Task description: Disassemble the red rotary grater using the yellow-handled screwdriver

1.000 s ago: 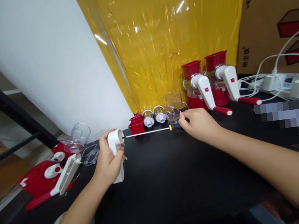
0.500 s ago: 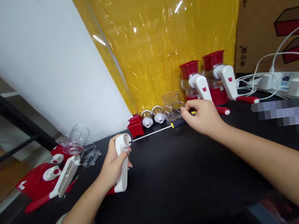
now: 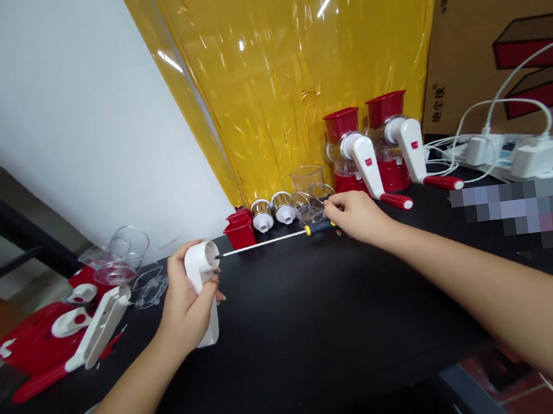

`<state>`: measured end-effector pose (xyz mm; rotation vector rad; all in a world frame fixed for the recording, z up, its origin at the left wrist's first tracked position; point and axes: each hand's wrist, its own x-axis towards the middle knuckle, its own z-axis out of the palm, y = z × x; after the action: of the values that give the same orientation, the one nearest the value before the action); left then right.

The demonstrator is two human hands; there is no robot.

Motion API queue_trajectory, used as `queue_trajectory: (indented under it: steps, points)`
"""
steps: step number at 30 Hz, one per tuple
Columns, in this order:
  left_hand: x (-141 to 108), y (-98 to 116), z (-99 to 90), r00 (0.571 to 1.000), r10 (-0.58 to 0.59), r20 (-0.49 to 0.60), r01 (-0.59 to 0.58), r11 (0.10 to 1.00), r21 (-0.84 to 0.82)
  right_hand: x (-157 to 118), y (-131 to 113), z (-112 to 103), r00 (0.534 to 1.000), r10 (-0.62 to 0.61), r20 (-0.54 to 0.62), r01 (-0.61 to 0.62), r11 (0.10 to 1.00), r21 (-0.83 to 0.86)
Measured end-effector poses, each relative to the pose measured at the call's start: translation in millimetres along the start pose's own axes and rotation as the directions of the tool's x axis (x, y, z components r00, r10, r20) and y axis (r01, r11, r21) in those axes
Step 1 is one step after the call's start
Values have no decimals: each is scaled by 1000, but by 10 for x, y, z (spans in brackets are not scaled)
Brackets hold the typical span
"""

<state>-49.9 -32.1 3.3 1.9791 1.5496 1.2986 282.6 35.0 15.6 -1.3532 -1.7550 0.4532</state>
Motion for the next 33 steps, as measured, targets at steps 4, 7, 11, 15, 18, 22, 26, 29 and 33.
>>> queue_trajectory:
  steps: [4, 7, 11, 15, 18, 22, 26, 29, 33]
  points:
    - [3, 53, 19, 997, -72, 19, 74, 990, -118, -28, -15, -28, 950, -267, -164, 242, 958, -157]
    - [30, 117, 31, 987, -140, 74, 154, 961, -231, -59, 0, -60, 871, -427, -243, 360, 891, -277]
    - [68, 148, 56, 969, -202, 140, 238, 916, -322, -98, 36, -81, 759, -567, -321, 463, 815, -348]
    - [77, 99, 67, 969, -191, 158, 230, 930, -287, -69, 50, -62, 796, -445, -411, 441, 891, -111]
    - [63, 49, 55, 991, -81, 108, 102, 974, -203, 10, 46, -46, 948, -135, -288, 238, 901, 362]
    - [37, 0, 36, 993, 115, 31, -112, 990, -89, 88, 53, -6, 979, 180, 100, -202, 747, 633]
    - [32, -58, 19, 988, 150, -30, -151, 986, -64, 53, 66, 40, 969, 177, 171, -235, 870, 434]
    - [43, -103, 10, 994, 105, -31, -107, 991, -82, -5, 49, 26, 997, 41, 67, -55, 973, 225]
    - [67, -98, 22, 999, 35, -8, -36, 982, -184, -68, 9, -54, 950, -257, -178, 262, 965, 4]
